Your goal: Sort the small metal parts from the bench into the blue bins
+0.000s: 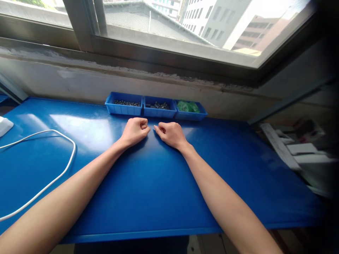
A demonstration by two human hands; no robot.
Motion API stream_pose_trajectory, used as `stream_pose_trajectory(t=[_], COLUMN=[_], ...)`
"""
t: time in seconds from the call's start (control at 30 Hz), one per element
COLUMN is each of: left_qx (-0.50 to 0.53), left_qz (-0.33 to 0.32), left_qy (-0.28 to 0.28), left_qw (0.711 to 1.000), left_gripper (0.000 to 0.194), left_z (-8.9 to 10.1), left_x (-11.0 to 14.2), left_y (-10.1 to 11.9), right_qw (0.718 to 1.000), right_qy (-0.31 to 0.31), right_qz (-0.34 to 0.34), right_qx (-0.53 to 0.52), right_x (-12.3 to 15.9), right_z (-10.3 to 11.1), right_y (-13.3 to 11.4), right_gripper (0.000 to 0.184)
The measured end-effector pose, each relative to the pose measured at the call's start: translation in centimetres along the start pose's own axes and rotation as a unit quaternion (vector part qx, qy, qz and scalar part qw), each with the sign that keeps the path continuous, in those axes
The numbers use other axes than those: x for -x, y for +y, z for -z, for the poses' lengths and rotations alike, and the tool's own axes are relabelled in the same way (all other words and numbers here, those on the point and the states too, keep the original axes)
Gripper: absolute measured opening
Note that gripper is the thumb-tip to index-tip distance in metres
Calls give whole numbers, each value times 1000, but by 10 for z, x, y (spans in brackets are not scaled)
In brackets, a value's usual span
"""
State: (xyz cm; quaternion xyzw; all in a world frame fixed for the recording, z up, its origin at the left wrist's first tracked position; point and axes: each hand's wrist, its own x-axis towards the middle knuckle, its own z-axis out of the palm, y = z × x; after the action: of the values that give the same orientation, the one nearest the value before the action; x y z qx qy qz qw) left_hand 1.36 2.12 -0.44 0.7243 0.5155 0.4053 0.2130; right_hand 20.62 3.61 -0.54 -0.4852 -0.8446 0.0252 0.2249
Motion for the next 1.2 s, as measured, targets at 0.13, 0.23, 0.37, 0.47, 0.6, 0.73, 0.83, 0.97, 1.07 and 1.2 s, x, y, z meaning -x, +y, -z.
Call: stream_pose_trajectory(t=[0.13,0.23,0.37,0.47,0.6,0.73,0.83,0.97,1.07,1.2], left_qx=[-6,-8,-13,-15,-15,-15,-17,-15,-18,-1], left_qz=[0,0,-4,-1,-2,-6,-3,-5,-5,2], left_qy=[-3,-6,-5,-7,-9,-6,-7,-9,-8,3], left_qw=[1000,1000,1000,1000,1000,1000,1000,1000,1000,1000], left_gripper=[30,30,30,30,30,30,30,30,30,31], left_z=[-1,-1,-1,-1,-1,-1,-1,-1,-1,-2], left_x=[0,1,1,0,0,1,1,1,1,2], left_y=[0,0,-1,-1,-1,-1,-2,-2,-2,0], right_qw=[1000,1000,1000,1000,1000,1000,1000,1000,1000,998], right_qy=[0,-7,-10,-11,-12,-6,-11,-6,-9,56], right_qz=[1,-1,0,-2,-1,2,0,1,1,-19], right_qx=[-3,0,3,2,1,0,0,-4,-8,0], right_x=[0,0,0,1,1,0,0,0,1,1], right_z=[0,0,0,0,-1,-2,-1,-1,-2,4], right_y=[0,0,0,0,1,1,1,1,1,-4], right_gripper=[40,40,39,39,39,39,39,39,39,33])
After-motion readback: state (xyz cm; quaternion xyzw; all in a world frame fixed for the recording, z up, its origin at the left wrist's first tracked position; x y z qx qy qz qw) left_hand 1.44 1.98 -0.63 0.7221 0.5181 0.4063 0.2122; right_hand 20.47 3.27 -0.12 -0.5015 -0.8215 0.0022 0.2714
